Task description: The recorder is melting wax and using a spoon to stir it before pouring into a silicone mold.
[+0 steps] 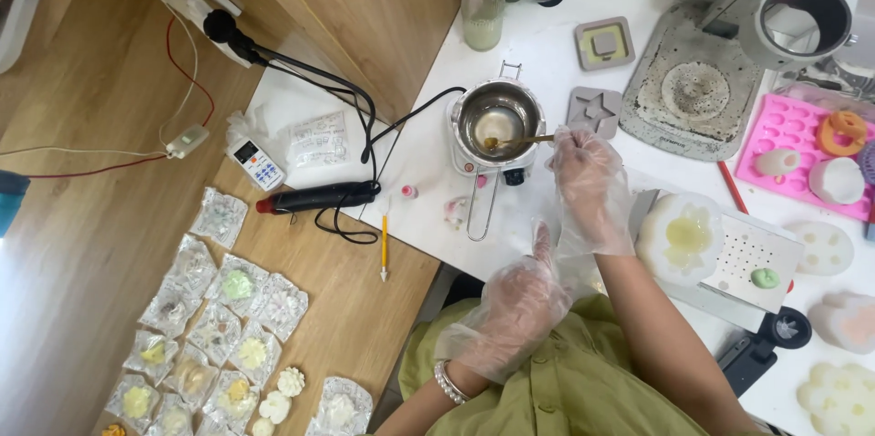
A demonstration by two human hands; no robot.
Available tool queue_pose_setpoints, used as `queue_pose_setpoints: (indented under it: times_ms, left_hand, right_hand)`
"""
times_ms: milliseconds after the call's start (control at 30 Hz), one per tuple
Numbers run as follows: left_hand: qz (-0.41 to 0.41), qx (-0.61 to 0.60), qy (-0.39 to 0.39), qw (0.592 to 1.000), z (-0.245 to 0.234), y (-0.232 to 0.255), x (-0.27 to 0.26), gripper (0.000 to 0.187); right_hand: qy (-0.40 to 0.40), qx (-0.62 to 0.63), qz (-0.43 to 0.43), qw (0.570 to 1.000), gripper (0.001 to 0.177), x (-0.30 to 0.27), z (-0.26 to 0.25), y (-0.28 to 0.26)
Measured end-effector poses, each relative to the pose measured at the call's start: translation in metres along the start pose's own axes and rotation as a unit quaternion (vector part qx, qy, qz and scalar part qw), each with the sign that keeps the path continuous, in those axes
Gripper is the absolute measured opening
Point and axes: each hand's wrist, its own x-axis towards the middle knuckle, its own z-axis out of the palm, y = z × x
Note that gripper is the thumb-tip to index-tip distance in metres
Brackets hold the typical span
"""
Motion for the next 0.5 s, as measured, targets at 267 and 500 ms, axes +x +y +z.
queue_pose_setpoints:
  times_ms: [267, 500]
  left_hand:
    - [-0.024, 0.000, -0.092, 0.996, 0.011, 0.004, 0.023, 0.099]
    - [0.023, 0.056, -0.090, 0.994, -0.008, 0.018, 0.031, 0.118]
  right_hand:
    - [0.014, 0.237, 0.195, 0.951, 0.023, 0.016, -0.010, 0.009]
    - [0.070, 0.186, 0.110, 0.974, 0.025, -0.029, -0.052, -0.090]
